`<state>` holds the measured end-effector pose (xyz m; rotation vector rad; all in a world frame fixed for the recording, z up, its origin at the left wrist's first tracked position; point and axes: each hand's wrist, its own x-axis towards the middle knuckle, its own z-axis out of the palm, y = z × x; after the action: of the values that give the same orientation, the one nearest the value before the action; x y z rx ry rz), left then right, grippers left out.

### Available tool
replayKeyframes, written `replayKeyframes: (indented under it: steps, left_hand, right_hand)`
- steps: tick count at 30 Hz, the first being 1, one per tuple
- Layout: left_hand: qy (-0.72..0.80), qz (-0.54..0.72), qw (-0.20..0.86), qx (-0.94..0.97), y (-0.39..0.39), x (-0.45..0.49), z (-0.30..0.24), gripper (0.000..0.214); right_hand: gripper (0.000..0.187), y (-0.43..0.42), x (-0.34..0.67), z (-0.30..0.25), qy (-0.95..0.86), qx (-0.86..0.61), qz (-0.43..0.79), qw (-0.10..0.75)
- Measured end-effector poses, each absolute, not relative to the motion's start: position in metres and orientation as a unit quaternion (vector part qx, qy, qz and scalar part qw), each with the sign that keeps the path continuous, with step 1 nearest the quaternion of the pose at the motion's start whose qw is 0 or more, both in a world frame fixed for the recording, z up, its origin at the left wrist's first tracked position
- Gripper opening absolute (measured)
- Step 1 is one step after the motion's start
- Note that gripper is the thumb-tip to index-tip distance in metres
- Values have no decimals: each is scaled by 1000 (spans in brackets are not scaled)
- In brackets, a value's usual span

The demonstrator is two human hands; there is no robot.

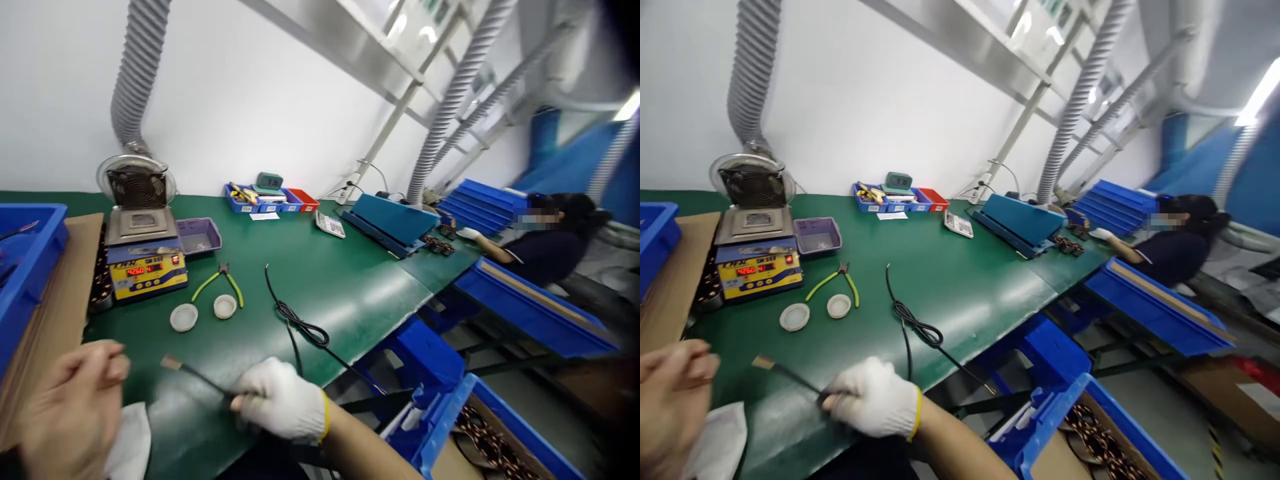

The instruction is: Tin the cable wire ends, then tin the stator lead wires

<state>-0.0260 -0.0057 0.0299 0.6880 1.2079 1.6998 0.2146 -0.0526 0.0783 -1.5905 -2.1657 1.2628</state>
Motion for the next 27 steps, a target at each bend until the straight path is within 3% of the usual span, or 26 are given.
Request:
replayKeyframes:
  steps: [2, 5, 9, 15, 27]
  left_hand:
    - [433, 695, 445, 362, -19, -9, 33, 9]
    - [380, 537, 463, 594, -36, 14, 27, 7]
    - [313, 372, 405, 774, -46, 21, 12, 7]
    - [323, 293, 385, 813, -43, 18, 6, 9]
    - [325, 272, 383, 821, -46, 20, 6, 13]
  right_hand:
    - [27, -49, 225, 87, -734, -576, 341, 116]
    - [30, -27, 231, 108, -747, -621, 201, 127]
    - [32, 22, 213, 130, -808, -579, 111, -1]
    - [33, 88, 180, 127, -830, -530, 73, -157]
    - [33, 114, 176, 112, -819, -517, 129, -213]
